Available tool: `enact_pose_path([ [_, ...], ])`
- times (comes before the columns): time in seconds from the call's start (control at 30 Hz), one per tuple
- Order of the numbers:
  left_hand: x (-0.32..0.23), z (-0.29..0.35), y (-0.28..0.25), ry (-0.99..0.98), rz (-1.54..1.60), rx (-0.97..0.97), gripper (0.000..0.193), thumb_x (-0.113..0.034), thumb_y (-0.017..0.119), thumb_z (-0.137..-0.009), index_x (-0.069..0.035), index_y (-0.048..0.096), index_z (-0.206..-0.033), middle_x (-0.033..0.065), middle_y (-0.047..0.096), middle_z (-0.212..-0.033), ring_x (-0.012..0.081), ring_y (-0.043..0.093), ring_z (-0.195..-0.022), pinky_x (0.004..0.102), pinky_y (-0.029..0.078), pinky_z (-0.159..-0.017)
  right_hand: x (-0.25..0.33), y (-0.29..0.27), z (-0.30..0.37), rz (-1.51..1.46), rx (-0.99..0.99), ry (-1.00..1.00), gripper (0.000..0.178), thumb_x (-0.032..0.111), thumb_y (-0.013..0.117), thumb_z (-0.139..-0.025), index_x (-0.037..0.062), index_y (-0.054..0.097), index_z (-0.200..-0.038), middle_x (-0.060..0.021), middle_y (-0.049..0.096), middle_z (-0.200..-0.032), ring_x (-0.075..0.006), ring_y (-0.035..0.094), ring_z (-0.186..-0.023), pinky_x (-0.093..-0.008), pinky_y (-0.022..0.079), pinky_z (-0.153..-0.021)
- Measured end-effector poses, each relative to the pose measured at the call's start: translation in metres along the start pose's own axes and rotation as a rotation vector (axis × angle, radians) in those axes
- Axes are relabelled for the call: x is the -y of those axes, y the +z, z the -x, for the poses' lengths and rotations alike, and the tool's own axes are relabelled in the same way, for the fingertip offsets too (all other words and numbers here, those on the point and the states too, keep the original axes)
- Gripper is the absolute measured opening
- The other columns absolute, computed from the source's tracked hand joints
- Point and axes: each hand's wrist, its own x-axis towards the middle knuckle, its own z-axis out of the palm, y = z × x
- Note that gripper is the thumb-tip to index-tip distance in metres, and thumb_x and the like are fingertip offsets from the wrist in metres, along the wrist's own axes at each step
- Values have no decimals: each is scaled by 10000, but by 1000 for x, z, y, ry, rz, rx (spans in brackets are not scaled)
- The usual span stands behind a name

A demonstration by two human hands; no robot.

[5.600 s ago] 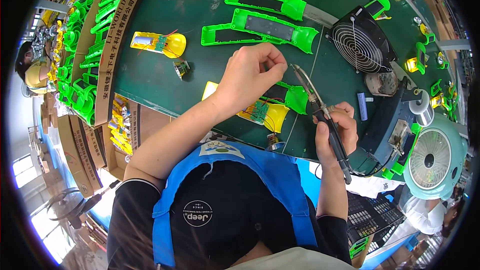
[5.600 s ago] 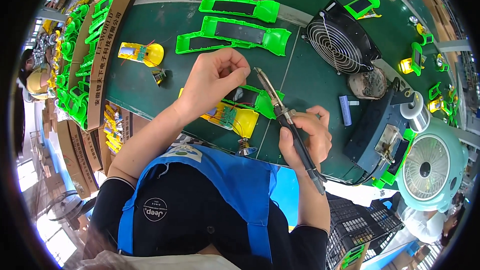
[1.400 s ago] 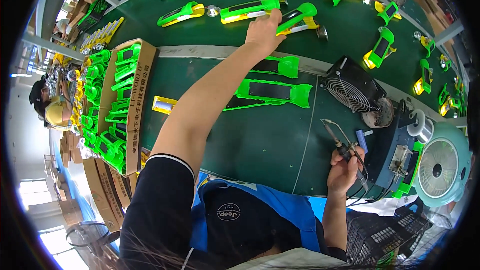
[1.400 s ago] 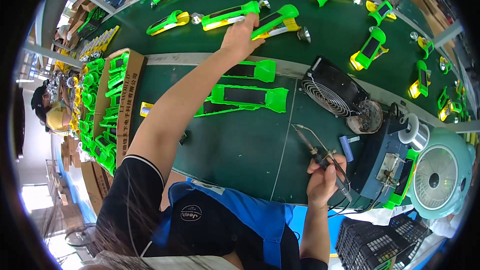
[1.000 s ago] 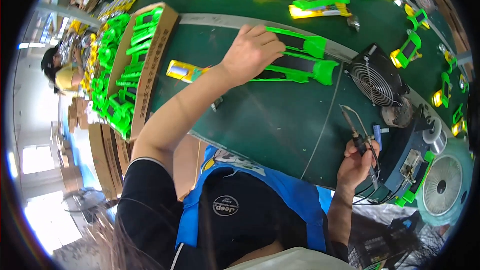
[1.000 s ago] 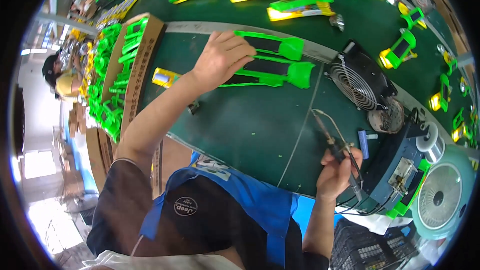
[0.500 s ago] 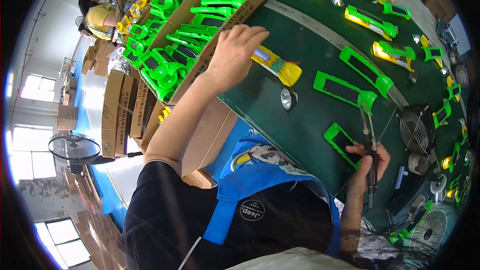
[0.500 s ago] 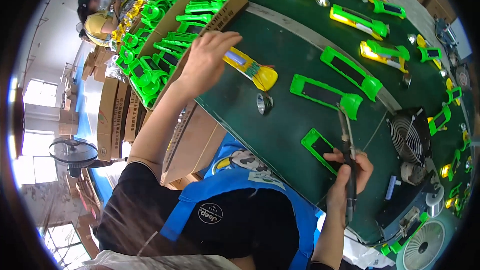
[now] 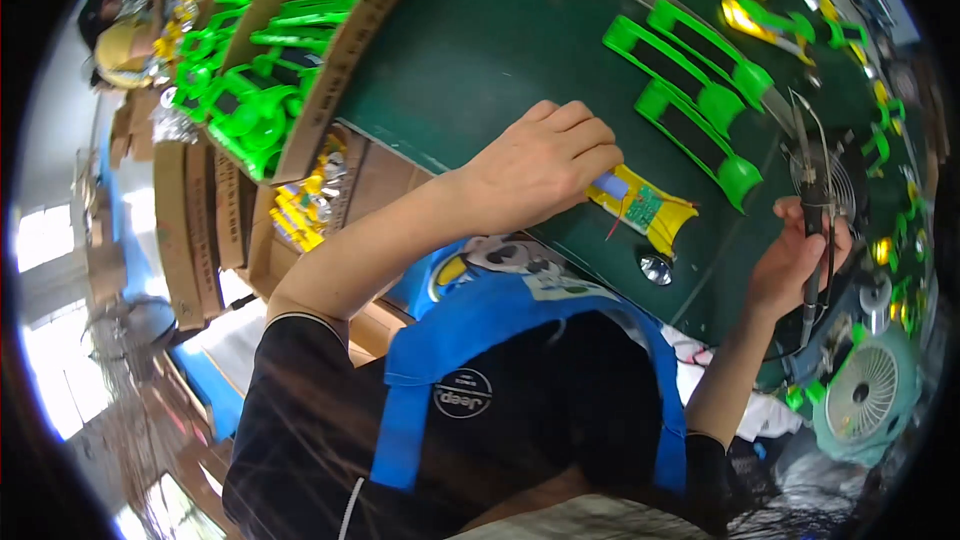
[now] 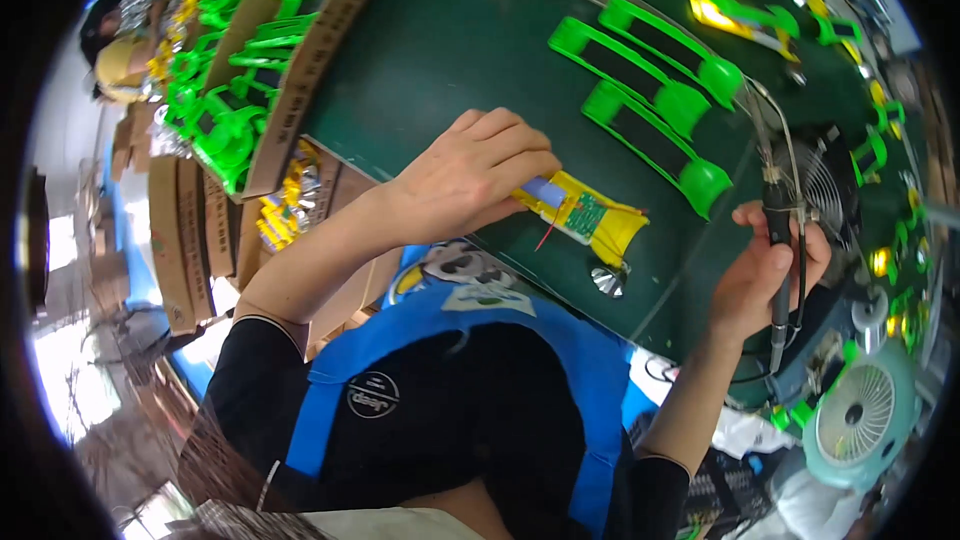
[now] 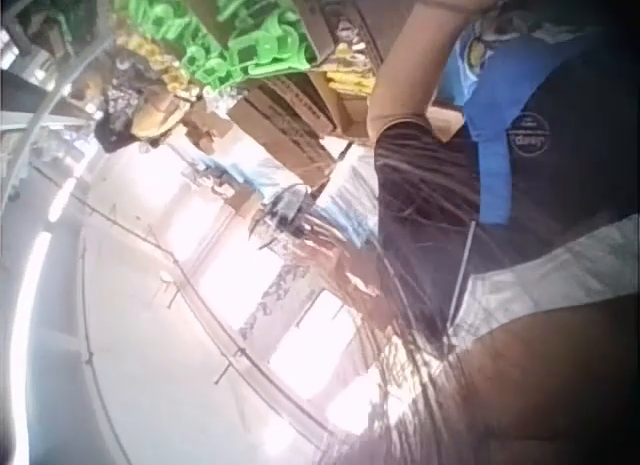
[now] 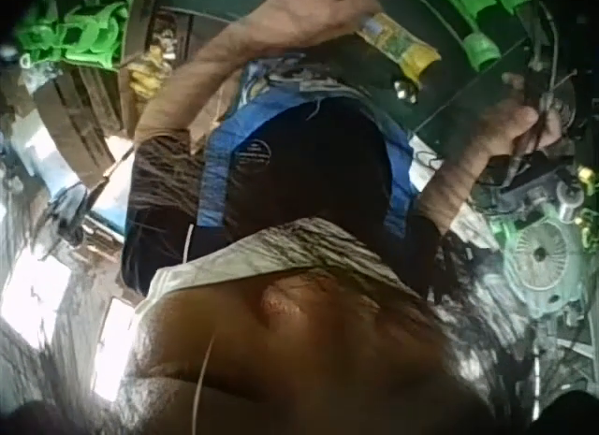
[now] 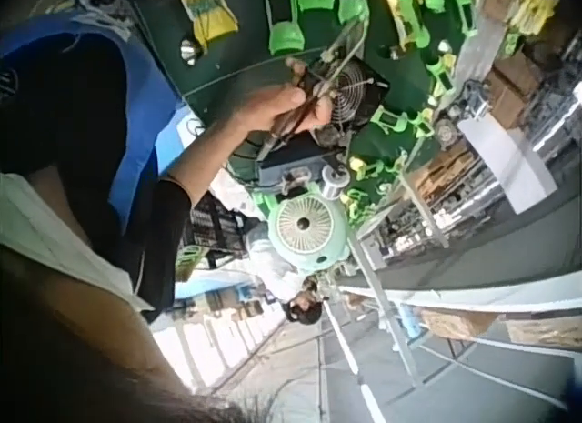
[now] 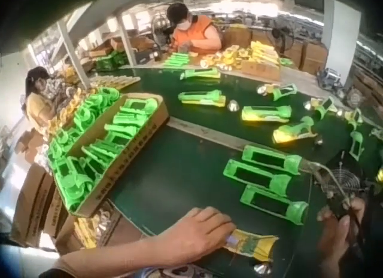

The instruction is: Soldering internal wiring and circuit boards to assemble plastic flashlights on a production line.

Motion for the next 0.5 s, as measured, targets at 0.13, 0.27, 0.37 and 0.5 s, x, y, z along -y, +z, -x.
enact_pose_path([
  [0.13, -4, -38, 31, 5, 11, 46, 513, -85, 770, -647, -72, 560, -1115, 80, 558, -1117, 251, 524, -1026, 357, 416, -839, 27, -40, 29, 106, -80, -13, 370, 344, 616, -903, 63, 438, -1065, -116, 522, -860, -217, 524, -768, -324, 433, -643],
  [0.27, -10, -43, 31, 181, 168, -44, 391, -40, 749, -683, -88, 602, -1042, 84, 569, -1099, 288, 555, -948, 379, 444, -788, 44, -61, 85, -297, -176, 384, 268, 268, 633, -887, 86, 483, -1015, -120, 610, -969, -147, 481, -724, -287, 389, -688],
  [0.37, -20, -59, 48, 283, 356, -71, 268, -6, 734, -699, -74, 625, -935, 77, 594, -1007, 280, 578, -853, 374, 464, -732, 24, -60, 100, -341, -213, 468, 259, 251, 609, -896, 52, 479, -999, -131, 597, -880, -158, 491, -681, -294, 405, -664],
  [0.5, -26, -70, 64, 167, 454, -51, 205, 15, 724, -703, -55, 612, -860, 69, 602, -914, 263, 584, -787, 359, 475, -697, 18, -63, 93, -315, -202, 502, 254, 247, 590, -904, 26, 480, -964, -120, 551, -780, -173, 511, -673, -303, 418, -622],
])
